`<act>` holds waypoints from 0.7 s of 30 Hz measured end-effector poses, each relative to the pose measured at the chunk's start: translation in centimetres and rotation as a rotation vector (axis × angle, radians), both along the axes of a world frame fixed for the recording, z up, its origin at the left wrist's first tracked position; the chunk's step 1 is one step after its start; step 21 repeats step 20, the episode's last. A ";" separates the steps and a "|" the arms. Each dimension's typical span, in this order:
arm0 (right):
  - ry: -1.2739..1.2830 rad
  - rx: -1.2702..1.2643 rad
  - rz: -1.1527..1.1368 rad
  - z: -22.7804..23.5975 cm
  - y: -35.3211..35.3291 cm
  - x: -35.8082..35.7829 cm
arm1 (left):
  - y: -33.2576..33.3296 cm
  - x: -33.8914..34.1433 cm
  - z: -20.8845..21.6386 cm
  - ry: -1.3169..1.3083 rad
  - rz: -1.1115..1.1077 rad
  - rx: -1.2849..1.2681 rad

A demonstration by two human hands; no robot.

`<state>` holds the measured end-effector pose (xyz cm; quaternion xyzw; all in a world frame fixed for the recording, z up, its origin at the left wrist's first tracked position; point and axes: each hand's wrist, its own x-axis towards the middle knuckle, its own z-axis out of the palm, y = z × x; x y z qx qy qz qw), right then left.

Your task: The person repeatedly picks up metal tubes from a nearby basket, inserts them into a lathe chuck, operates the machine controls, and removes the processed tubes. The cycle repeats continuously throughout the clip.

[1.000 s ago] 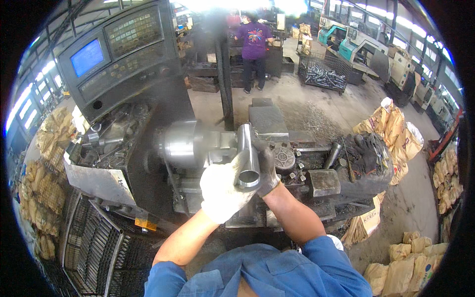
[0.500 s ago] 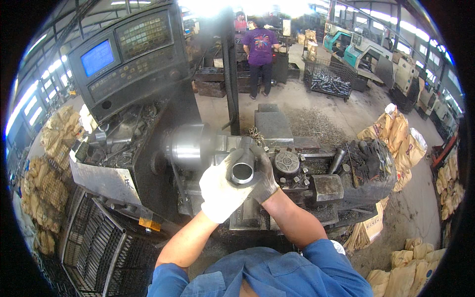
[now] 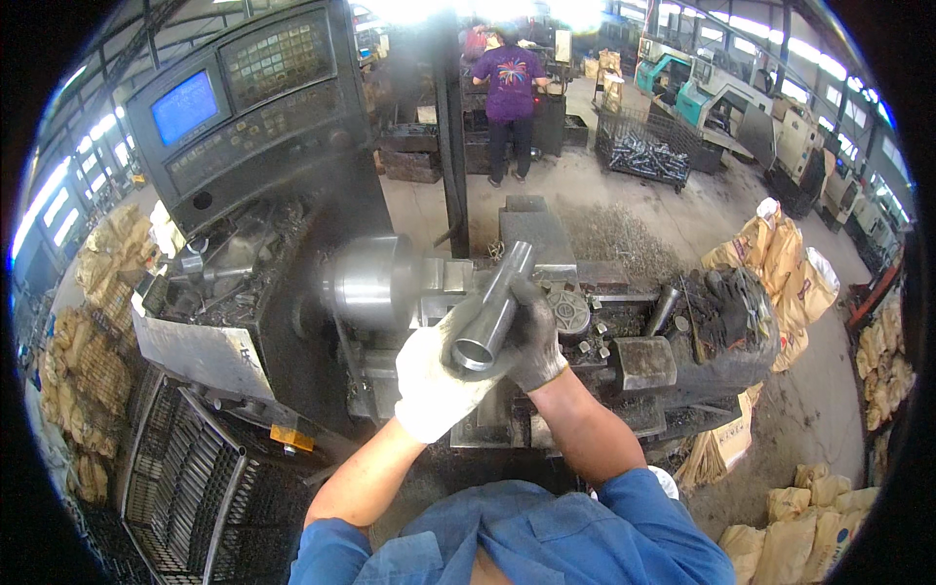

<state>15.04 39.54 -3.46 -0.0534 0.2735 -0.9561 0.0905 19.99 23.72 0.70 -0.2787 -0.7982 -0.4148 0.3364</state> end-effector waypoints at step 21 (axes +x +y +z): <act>0.225 0.059 -0.191 0.7 2.3 1.5 | -0.3 -0.3 -3.8 -0.139 -0.297 0.003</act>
